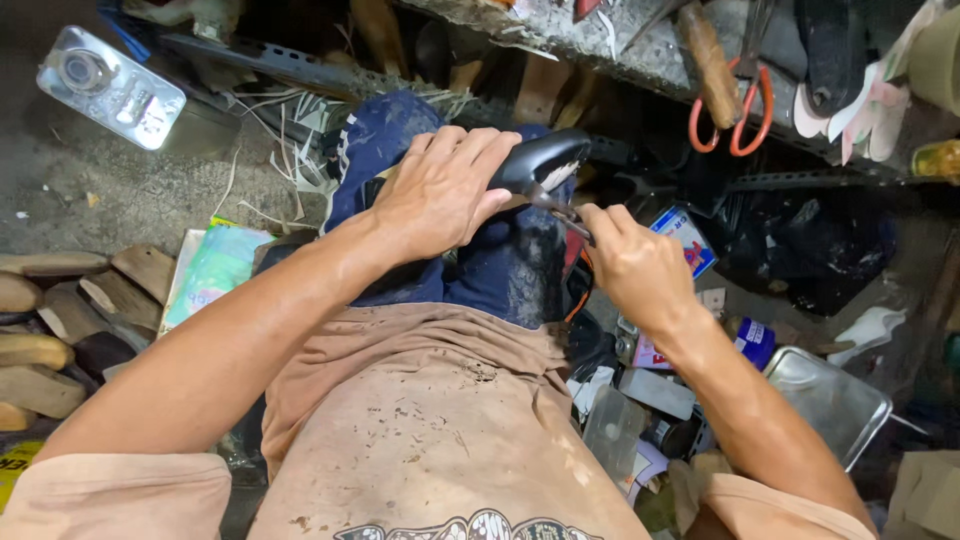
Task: The person uses a hammer and a curved metal tool to repeatedly tap and shape the sole of a black slip-on shoe. They hold the shoe on their lap, rotate it to access different areas, and continue hammering along the edges and heel.
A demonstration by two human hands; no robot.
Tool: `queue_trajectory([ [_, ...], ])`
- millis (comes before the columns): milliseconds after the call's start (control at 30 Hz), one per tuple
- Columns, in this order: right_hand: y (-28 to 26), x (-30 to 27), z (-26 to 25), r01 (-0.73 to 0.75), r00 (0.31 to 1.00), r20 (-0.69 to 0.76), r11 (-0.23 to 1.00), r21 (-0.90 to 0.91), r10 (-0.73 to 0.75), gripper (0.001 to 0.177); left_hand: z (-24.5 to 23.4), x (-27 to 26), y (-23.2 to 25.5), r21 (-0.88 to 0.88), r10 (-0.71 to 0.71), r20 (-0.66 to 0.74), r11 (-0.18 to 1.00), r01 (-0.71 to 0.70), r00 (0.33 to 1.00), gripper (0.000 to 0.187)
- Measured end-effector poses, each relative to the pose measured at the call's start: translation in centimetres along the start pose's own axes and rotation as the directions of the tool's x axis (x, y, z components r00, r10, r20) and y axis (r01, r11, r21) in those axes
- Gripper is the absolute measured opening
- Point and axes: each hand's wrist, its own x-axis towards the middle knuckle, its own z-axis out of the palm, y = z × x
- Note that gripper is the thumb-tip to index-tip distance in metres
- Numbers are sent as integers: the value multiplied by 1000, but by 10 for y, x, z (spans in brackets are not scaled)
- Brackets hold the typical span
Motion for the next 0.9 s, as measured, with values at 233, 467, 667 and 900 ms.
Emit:
queue_trajectory([
  [233,-17,-22,14,-69,986,160,988,137,46,20,12,-5,13,107,26,12,994,-27,1000,53],
  [467,-8,1,-17,-3,976,217,997,79,-14,28,25,0,12,18,-84,-24,996,85,996,56],
  [667,-9,-14,0,-62,958,285,990,124,24,22,10,-6,19,10,-32,32,999,32,999,53],
  [900,-13,0,-47,-456,752,603,450,768,-267,33,13,8,21,-84,-159,103,982,168,982,55],
])
